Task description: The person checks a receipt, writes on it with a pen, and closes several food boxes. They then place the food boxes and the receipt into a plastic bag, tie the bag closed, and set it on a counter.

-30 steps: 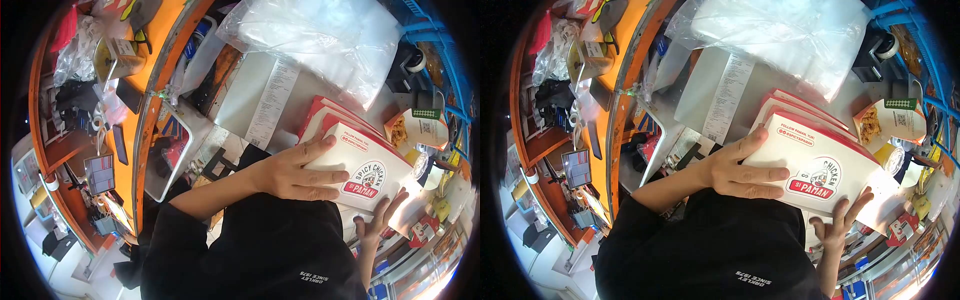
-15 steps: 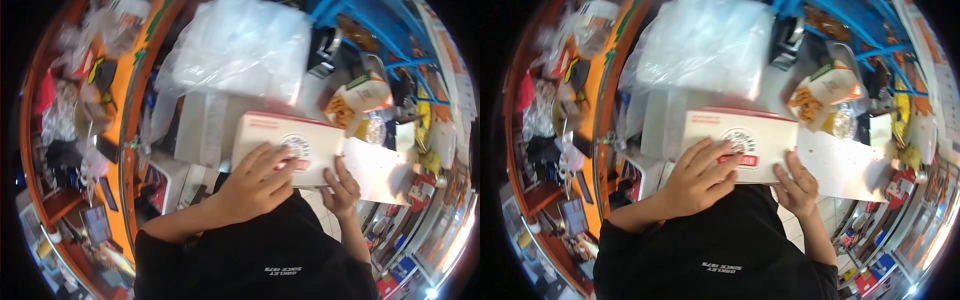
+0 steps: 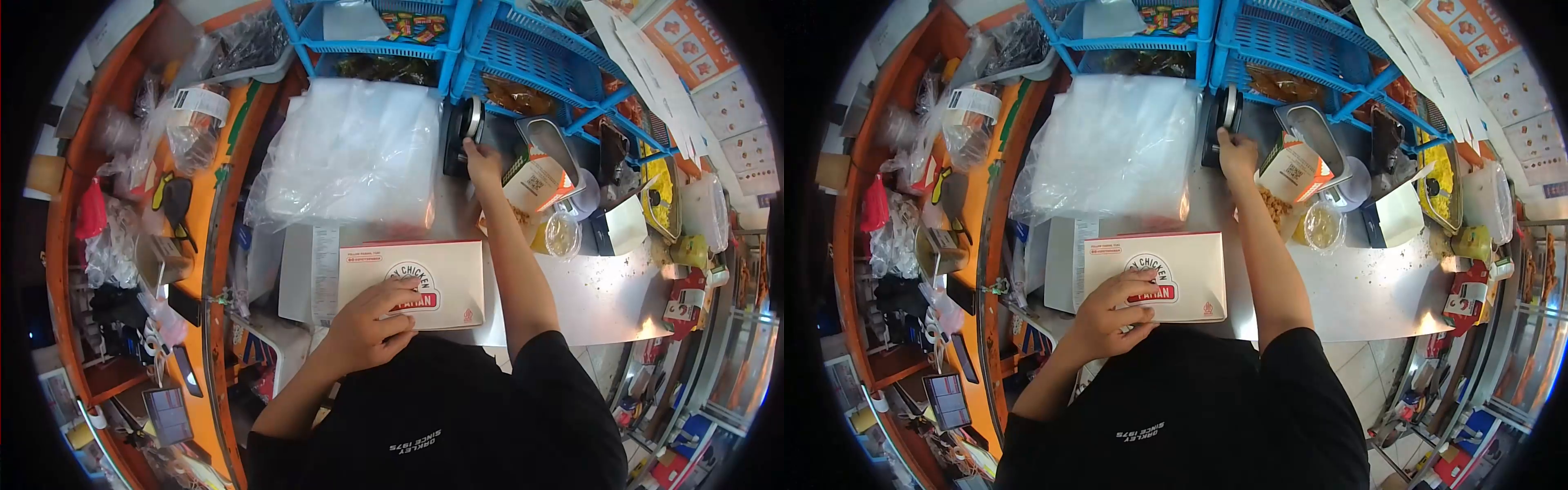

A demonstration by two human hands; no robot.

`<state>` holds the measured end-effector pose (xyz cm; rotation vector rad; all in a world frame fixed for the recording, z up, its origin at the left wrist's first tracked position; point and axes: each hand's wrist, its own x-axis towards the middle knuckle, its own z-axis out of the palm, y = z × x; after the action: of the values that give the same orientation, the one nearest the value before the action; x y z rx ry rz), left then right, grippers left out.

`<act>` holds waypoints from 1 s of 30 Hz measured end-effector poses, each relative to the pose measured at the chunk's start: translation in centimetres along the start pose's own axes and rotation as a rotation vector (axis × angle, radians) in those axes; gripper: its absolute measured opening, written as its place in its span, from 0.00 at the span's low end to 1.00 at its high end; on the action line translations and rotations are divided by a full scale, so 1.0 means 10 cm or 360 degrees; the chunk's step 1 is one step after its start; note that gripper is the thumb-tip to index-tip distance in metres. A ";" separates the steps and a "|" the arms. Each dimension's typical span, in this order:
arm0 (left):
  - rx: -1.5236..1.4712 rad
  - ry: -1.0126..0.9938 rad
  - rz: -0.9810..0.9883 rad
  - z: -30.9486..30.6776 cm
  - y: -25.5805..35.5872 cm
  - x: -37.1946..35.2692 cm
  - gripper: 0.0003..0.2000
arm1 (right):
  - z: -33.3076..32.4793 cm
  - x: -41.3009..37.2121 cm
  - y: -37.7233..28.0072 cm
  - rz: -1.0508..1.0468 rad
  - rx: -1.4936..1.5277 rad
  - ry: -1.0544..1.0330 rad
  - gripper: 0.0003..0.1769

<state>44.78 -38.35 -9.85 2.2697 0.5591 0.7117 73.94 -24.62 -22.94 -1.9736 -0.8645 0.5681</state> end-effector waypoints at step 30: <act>0.0019 0.0091 0.0272 0.07 -0.09 -0.08 0.18 | -0.97 -3.08 -0.85 0.0302 0.0888 -0.0282 0.55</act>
<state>44.43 -38.53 -11.25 2.3343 0.3998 0.8616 57.35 -49.95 -8.95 -1.5133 -0.5435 0.9889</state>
